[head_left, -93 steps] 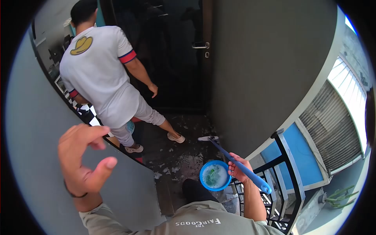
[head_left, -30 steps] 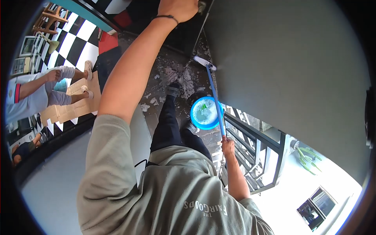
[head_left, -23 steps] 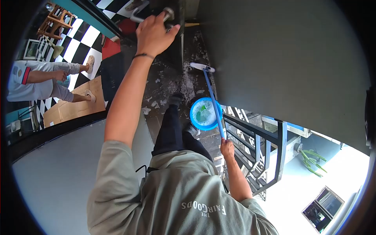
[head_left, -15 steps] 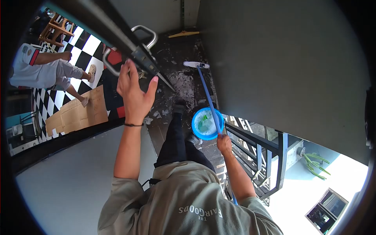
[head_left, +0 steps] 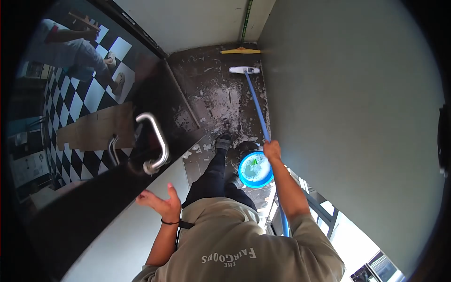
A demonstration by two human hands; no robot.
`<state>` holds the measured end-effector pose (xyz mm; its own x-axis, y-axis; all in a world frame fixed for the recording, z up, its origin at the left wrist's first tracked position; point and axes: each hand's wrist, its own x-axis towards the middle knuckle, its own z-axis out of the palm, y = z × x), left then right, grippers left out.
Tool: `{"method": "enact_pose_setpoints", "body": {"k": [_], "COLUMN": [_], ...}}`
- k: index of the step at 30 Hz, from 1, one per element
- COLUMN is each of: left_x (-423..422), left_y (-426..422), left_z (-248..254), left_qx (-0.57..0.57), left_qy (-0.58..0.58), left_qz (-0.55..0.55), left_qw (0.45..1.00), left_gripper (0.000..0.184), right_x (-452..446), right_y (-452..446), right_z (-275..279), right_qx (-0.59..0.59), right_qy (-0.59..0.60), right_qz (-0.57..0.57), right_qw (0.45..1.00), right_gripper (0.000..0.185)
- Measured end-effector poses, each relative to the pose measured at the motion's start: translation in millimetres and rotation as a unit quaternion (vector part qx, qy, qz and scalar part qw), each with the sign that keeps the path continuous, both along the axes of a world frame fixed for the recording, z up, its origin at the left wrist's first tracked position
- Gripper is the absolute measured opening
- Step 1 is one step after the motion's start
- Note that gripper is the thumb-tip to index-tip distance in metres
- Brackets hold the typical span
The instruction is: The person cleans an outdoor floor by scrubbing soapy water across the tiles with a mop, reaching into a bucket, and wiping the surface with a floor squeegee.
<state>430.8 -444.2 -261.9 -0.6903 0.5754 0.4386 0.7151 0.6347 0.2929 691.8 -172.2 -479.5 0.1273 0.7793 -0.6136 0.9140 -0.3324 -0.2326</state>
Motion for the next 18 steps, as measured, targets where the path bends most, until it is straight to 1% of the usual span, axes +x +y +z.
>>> {"method": "enact_pose_setpoints", "body": {"k": [1, 2, 4, 6, 8, 9, 12, 13, 14, 15, 16, 18], "left_x": [-4.5, -8.8, -15.8, -22.0, -20.4, -22.2, -23.4, -26.8, -27.5, -27.1, -25.4, -27.4], "left_y": [-3.7, -5.0, -6.4, -3.6, -4.8, -10.5, -7.7, -3.3, -0.4, -0.9, -5.5, -12.1], "left_z": [-0.1, -0.4, -0.4, -0.1, -0.2, -4.2, -1.1, 1.0, 2.5, 5.0, 7.8, 8.3], "left_qx": [0.000, 0.006, 0.020, 0.012, 0.029, 0.003, 0.024, 0.047, 0.057, 0.065, 0.072, 0.065], "left_qy": [-0.033, -0.040, -0.053, -0.043, -0.048, -0.052, -0.026, -0.038, -0.049, -0.060, -0.071, -0.080], "left_qz": [0.021, 0.027, 0.042, 0.056, 0.064, 0.084, 0.070, 0.062, 0.059, 0.058, 0.056, 0.056], "left_qw": [0.999, 0.999, 0.997, 0.997, 0.996, 0.995, 0.997, 0.996, 0.995, 0.994, 0.993, 0.993], "left_gripper": [0.087, 0.086, 0.085, 0.086, 0.086, 0.084, 0.085, 0.086, 0.086, 0.086, 0.086, 0.088], "right_x": [-2.5, -2.6, -20.1, -31.2, -30.5, -3.9, 21.4, 34.4, 50.4, 70.7, 99.1, 145.1], "right_y": [16.0, 29.7, 53.2, 60.1, 59.5, 56.6, 30.8, 15.4, -5.6, -34.8, -74.7, -134.3], "right_z": [-22.9, -46.2, -48.5, -38.2, -22.9, -73.7, -43.3, -39.2, -33.2, -26.2, -34.0, -27.9], "right_qx": [0.001, 0.002, -0.098, -0.169, -0.207, -0.197, -0.200, -0.205, -0.221, -0.239, -0.187, -0.214], "right_qy": [0.024, 0.047, 0.164, 0.212, 0.201, 0.223, 0.142, 0.118, 0.103, 0.087, 0.093, 0.033], "right_qz": [0.021, 0.042, -0.095, -0.169, -0.178, -0.111, -0.056, -0.032, -0.031, -0.029, 0.019, 0.056], "right_qw": [0.999, 0.998, 0.977, 0.948, 0.941, 0.948, 0.968, 0.971, 0.969, 0.967, 0.978, 0.975], "right_gripper": [0.042, 0.044, 0.038, 0.037, 0.041, 0.052, 0.060, 0.064, 0.063, 0.063, 0.060, 0.058]}}
